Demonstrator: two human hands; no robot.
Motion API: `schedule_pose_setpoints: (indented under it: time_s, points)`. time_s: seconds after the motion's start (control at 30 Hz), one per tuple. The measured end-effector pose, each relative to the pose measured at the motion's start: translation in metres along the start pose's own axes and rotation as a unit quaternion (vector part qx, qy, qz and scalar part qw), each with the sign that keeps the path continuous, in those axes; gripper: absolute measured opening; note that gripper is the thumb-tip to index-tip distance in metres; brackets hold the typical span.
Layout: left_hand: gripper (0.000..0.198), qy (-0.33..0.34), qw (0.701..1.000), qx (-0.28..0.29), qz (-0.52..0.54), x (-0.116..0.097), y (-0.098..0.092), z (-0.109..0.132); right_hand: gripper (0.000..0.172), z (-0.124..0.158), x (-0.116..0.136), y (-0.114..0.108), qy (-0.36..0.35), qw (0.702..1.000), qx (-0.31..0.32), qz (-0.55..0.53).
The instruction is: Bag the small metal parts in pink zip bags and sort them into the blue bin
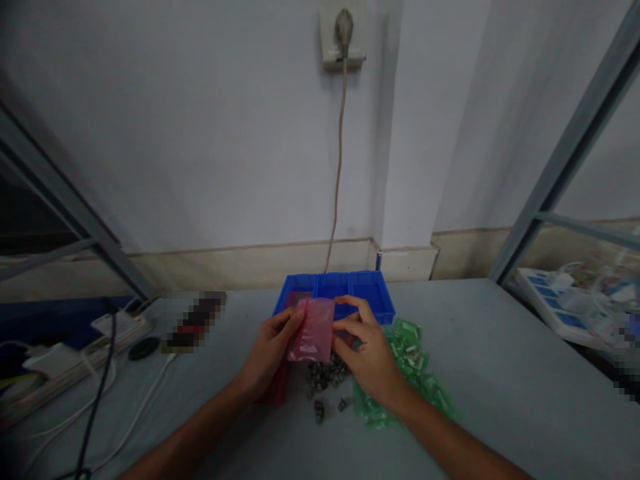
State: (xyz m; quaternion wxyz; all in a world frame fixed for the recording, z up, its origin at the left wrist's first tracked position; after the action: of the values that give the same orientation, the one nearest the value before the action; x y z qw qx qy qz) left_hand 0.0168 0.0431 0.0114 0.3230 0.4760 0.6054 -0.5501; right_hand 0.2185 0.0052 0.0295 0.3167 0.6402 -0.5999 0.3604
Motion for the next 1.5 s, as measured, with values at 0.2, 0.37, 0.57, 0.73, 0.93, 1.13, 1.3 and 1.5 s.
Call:
schedule_pose_setpoints:
  time_s: [0.2,0.37,0.57,0.73,0.93,1.13,1.3,1.5]
  points:
    - [0.043,0.075,0.997,-0.021,-0.02,-0.015,-0.004,-0.001,0.02,-0.001,0.002,0.007,0.008,0.999,0.044,-0.006]
    - [0.05,0.091,0.995,-0.013,-0.032,-0.019,-0.007,0.001,0.022,0.001,-0.007,0.004,0.04,0.999,0.019,-0.02]
    - [0.045,0.075,0.995,0.011,-0.06,-0.018,-0.004,0.008,0.023,0.0,-0.008,0.002,0.057,0.998,0.001,-0.039]
    - [0.041,0.131,0.983,0.006,-0.127,-0.024,0.0,0.01,0.029,0.003,-0.018,-0.002,0.118,0.991,-0.031,-0.059]
    - [0.05,0.161,0.974,0.001,-0.157,-0.019,0.001,0.009,0.026,0.003,-0.018,-0.001,0.123,0.99,-0.039,-0.064]
    - [0.035,0.19,0.968,0.008,-0.162,-0.029,0.0,0.008,0.028,0.001,-0.012,-0.001,0.106,0.989,-0.052,-0.085]
    - [0.019,0.205,0.962,-0.007,-0.183,-0.039,-0.003,0.012,0.032,0.001,-0.014,-0.002,0.123,0.989,-0.051,-0.069]
    - [0.03,0.189,0.955,-0.054,-0.224,-0.036,-0.007,0.012,0.03,-0.002,-0.014,-0.006,0.081,0.995,-0.055,-0.034]
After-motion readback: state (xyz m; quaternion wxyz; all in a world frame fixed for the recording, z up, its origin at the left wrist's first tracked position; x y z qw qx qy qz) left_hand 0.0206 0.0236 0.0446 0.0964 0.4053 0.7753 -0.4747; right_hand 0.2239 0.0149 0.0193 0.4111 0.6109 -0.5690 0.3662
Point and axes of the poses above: each hand's wrist, its own z-axis away from the middle knuckle, its own y-axis out of the palm, x = y × z, the point moved 6 cm from there along -z, towards the middle knuckle, and after that the axes turned 14 degrees about -z, right-handed, at the moved point
